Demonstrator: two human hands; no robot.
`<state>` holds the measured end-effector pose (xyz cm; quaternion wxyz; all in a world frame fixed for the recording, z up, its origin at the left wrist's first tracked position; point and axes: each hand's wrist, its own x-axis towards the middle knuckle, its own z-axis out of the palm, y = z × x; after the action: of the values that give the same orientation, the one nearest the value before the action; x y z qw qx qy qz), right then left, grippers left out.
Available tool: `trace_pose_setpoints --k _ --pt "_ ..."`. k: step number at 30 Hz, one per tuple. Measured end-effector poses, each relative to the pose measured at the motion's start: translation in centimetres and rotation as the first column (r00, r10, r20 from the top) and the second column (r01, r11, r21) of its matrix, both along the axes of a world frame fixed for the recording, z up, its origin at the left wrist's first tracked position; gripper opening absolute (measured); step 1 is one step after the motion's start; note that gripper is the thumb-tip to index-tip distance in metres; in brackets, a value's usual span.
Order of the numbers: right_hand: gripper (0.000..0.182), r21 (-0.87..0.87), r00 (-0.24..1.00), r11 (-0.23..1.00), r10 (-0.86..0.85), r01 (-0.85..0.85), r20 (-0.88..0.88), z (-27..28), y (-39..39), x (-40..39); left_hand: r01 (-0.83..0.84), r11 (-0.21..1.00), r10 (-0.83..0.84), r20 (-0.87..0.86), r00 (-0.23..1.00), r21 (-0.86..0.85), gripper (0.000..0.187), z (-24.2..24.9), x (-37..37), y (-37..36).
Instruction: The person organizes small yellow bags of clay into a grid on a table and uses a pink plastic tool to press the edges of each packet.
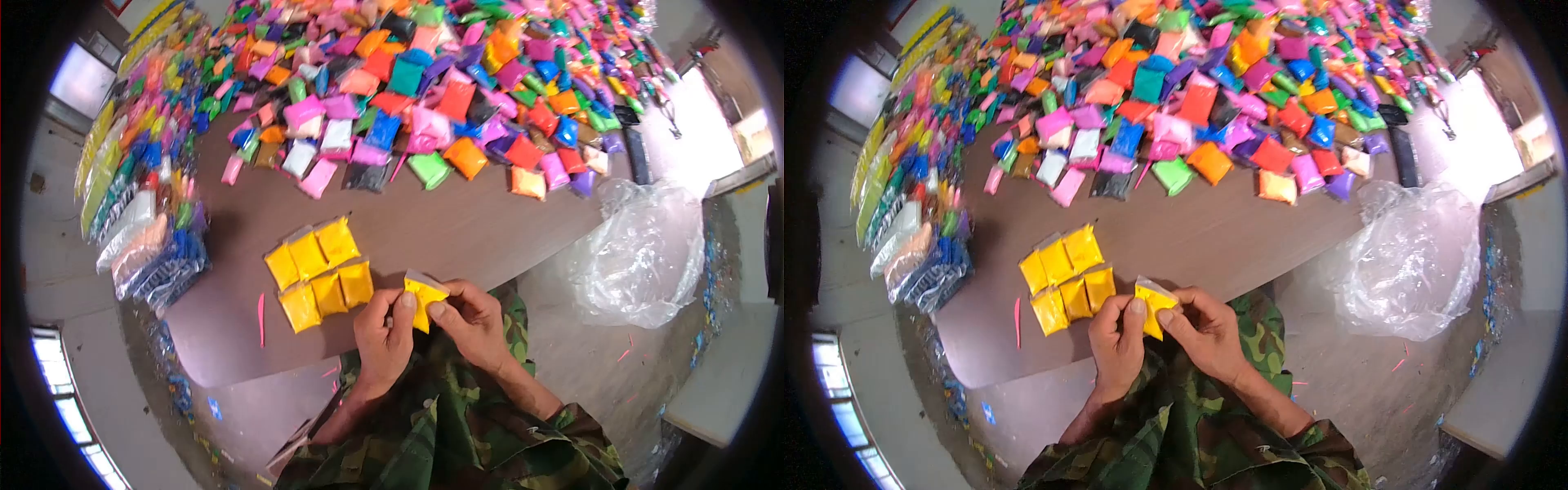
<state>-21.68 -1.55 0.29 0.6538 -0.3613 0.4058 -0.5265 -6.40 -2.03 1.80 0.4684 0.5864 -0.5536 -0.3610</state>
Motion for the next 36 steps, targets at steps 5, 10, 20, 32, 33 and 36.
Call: trace_pose_setpoints --k 5,10,20,32,33,36 --pt "0.016 -0.018 0.995 0.999 -0.036 0.034 -0.093 -0.2 0.2 0.0 0.104 0.99 -0.079 -0.229 0.97 0.099 0.021 1.0 0.1 0.0" --pt "0.018 -0.07 0.992 0.998 -0.008 0.0 -0.125 1.0 0.5 0.3 0.182 0.979 -0.153 -0.251 0.956 0.096 0.023 0.6 1.3 0.0" --pt "0.022 -0.057 0.994 0.994 -0.1 0.098 -0.048 3.2 1.9 1.5 0.407 0.907 -0.393 -0.13 0.91 0.11 0.024 3.3 3.0 -0.5" --pt "0.022 -0.057 0.964 0.973 -0.229 0.223 -0.135 6.1 3.8 -0.6 0.62 0.778 -0.565 -0.315 0.762 0.103 0.029 5.7 0.8 -0.7" --pt "0.023 -0.053 0.96 0.973 -0.232 0.226 -0.157 6.6 3.7 -0.6 0.607 0.79 -0.56 -0.298 0.773 0.09 0.028 4.3 0.7 -1.0" --pt "0.024 -0.083 0.978 0.979 -0.195 0.188 -0.081 6.6 2.9 -0.7 0.531 0.847 -0.515 -0.213 0.83 0.02 0.024 0.9 0.4 -2.0"
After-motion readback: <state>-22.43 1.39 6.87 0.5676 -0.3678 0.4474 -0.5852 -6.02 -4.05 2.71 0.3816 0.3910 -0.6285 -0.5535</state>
